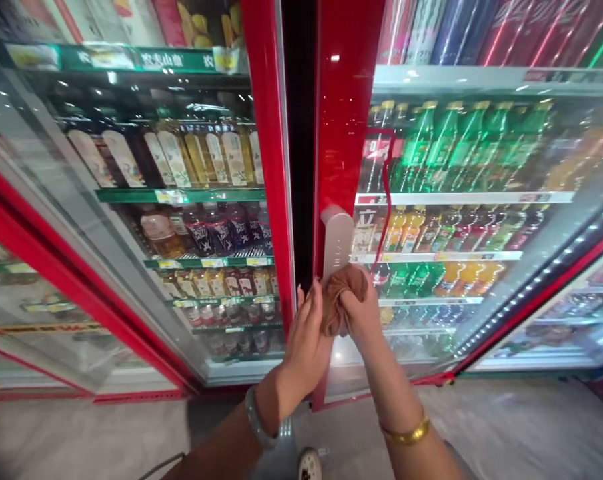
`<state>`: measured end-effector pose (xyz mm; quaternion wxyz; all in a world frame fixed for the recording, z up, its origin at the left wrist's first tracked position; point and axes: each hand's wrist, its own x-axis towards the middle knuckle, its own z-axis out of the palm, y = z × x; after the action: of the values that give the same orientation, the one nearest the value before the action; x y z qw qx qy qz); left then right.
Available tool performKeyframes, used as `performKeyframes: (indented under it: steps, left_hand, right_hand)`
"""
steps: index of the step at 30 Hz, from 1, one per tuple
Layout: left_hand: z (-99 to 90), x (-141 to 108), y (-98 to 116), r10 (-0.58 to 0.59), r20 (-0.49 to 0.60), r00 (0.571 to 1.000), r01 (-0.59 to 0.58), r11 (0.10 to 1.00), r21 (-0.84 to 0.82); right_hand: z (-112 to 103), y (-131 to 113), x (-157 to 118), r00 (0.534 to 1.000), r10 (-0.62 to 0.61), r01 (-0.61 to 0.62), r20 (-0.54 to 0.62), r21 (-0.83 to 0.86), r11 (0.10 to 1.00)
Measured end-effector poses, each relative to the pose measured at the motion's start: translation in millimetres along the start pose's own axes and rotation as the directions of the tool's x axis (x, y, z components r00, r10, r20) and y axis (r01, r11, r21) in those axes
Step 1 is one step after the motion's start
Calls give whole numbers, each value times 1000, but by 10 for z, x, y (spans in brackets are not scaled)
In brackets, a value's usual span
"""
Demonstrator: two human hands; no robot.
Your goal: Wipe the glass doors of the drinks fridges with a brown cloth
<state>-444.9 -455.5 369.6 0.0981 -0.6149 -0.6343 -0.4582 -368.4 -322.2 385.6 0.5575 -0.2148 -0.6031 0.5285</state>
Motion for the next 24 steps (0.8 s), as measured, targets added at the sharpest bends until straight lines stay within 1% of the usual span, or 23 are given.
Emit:
performKeyframes:
  steps: [2,3,4,5,6,7,8,9,10,11,12,13,14,16,18,19,21,23,24]
  left_hand:
    - [-137,-157,226,59,21,998,-59,998,-6]
    - [-197,-213,324,95,13,995,-95,995,-2]
    - [-247,-253,409,133,-10,991,-133,991,5]
    - [-282,-276,479,171,-42,984,-171,985,10]
    - [-304,-283,536,207,-75,975,-207,978,9]
    - [-311,-273,580,242,-106,965,-243,970,1]
    - [-307,-249,616,275,-125,953,-279,960,-20]
    - [-291,-211,648,304,-135,943,-313,948,-50]
    - [-267,-162,681,329,-138,934,-342,936,-85]
    - [-236,-106,719,344,-142,928,-362,924,-124]
    - [-203,-47,766,352,-144,925,-373,913,-162]
    - [-171,9,822,352,-143,925,-376,905,-199]
    - [-144,59,886,357,-140,924,-381,894,-235]
    - [-120,123,1019,404,-128,906,-423,847,-321]
    - [-139,131,1116,463,-95,881,-453,772,-446]
    - [-157,119,1140,481,-71,874,-444,730,-519]
    - [-180,88,1142,510,-15,860,-389,636,-667]
    - [-153,90,1125,598,-25,801,-411,518,-750]
    - [-113,113,1129,631,-42,775,-423,468,-776]
  right_hand:
    - [-157,-243,-372,999,-25,19,-49,-108,994]
    - [-211,-370,-567,992,-76,57,-100,-184,981]
    - [-249,-496,-758,975,-159,112,-154,-275,955]
    - [-274,-616,-935,942,-271,184,-197,-373,909]
    - [-289,-732,-1091,893,-401,269,-203,-474,839]
    - [-300,-843,-1218,832,-529,360,-166,-564,743]
    - [-310,-952,-1312,761,-642,449,-94,-638,626]
    - [-325,-1061,-1376,687,-727,521,-2,-697,494]
    - [-347,-1173,-1413,620,-779,564,93,-743,360]
    - [-376,-1288,-1433,567,-805,577,174,-781,237]
    - [-413,-1404,-1446,531,-814,563,235,-816,132]
    - [-455,-1517,-1462,511,-813,529,277,-848,43]
    - [-498,-1623,-1488,502,-808,485,308,-874,-32]
    - [-569,-1795,-1582,507,-791,397,344,-907,-140]
    - [-607,-1899,-1709,537,-752,344,382,-913,-218]
    - [-614,-1933,-1765,554,-729,330,402,-910,-251]
    - [-616,-1993,-1832,580,-688,310,437,-899,-309]
    - [-613,-2076,-1824,580,-693,256,428,-903,-344]
    - [-616,-2127,-1803,566,-719,212,404,-914,-346]
